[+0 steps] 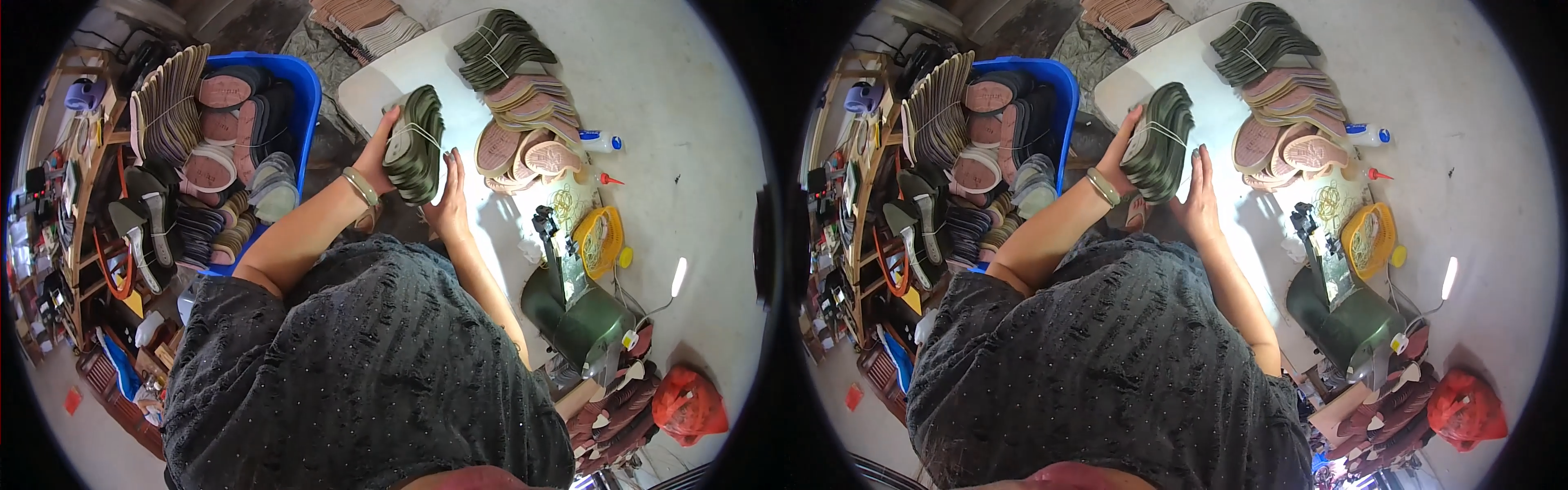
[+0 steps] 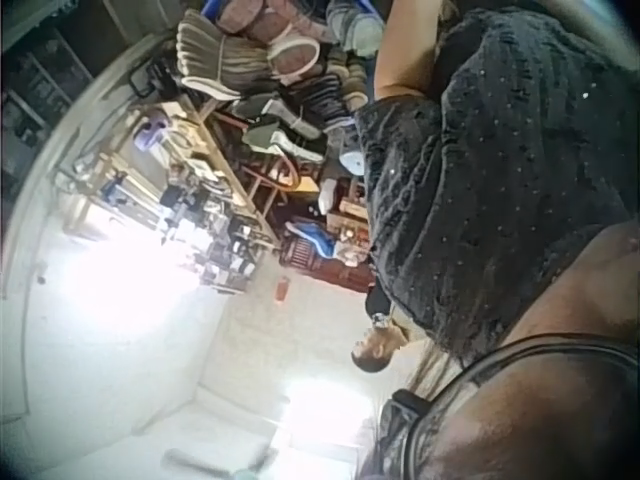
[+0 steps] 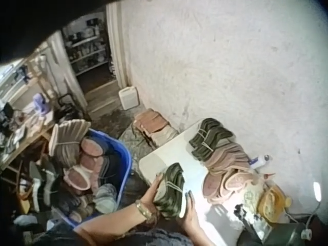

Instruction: Assembling and sorting shoe soles and components in a manufacturing facility.

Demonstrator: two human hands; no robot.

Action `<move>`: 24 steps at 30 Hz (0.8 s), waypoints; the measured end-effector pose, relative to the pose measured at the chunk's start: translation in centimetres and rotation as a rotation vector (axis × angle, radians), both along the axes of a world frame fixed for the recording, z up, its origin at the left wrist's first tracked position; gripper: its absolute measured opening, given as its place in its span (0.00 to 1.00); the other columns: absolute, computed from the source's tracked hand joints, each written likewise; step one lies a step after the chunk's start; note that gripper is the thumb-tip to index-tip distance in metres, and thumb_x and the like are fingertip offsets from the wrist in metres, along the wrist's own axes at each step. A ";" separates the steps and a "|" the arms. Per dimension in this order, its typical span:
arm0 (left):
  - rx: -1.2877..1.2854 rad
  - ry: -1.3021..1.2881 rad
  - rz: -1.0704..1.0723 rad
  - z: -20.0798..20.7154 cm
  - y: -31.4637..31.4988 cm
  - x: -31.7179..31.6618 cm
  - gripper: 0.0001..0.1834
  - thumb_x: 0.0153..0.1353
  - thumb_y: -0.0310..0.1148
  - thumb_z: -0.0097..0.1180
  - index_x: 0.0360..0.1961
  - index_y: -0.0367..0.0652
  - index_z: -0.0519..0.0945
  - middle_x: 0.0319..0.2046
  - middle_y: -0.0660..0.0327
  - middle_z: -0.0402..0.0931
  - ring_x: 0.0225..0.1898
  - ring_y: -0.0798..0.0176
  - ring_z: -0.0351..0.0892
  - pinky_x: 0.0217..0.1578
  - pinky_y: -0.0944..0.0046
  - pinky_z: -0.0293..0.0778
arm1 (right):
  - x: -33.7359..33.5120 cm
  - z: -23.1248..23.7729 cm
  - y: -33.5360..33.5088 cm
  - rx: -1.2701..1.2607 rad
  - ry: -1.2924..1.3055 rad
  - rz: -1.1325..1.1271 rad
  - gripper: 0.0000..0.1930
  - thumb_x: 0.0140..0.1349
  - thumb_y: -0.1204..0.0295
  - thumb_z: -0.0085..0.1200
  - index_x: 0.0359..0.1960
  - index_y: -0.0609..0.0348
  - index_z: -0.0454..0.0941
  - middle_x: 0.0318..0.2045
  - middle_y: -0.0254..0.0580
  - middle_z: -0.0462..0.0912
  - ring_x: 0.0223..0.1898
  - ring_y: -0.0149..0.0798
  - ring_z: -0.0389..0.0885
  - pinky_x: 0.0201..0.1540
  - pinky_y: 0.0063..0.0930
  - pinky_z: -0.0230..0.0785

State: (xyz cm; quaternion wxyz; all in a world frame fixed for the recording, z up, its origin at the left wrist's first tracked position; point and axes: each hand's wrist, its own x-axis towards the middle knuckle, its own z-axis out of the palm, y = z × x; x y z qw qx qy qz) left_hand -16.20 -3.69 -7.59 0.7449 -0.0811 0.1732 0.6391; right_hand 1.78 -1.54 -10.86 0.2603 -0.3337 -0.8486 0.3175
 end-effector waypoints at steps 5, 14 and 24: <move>-0.105 0.606 -0.279 -2.4 0.9 -0.5 0.27 0.63 0.50 0.49 0.52 0.37 0.72 0.42 0.59 0.77 0.40 0.68 0.77 0.39 0.68 0.74 | 0.9 0.0 1.6 -0.006 0.009 -0.056 0.32 0.46 0.84 0.58 0.56 0.58 0.65 0.60 0.54 0.63 0.58 0.56 0.67 0.57 0.41 0.65; 0.190 1.824 0.088 -0.5 18.0 -2.0 0.44 0.39 0.54 0.67 0.53 0.34 0.69 0.46 0.44 0.75 0.49 0.45 0.74 0.52 0.56 0.68 | 5.2 -0.9 -0.7 -0.200 -0.049 -0.195 0.16 0.53 0.83 0.54 0.45 0.57 0.76 0.52 0.46 0.71 0.47 0.42 0.76 0.40 0.27 0.74; 0.074 2.541 -0.387 -4.8 25.6 -0.1 0.54 0.48 0.56 0.62 0.70 0.50 0.45 0.70 0.51 0.33 0.69 0.37 0.36 0.63 0.43 0.54 | 6.2 -0.2 -0.7 -0.250 0.001 -0.232 0.16 0.54 0.84 0.53 0.45 0.57 0.75 0.52 0.48 0.71 0.45 0.44 0.77 0.39 0.28 0.75</move>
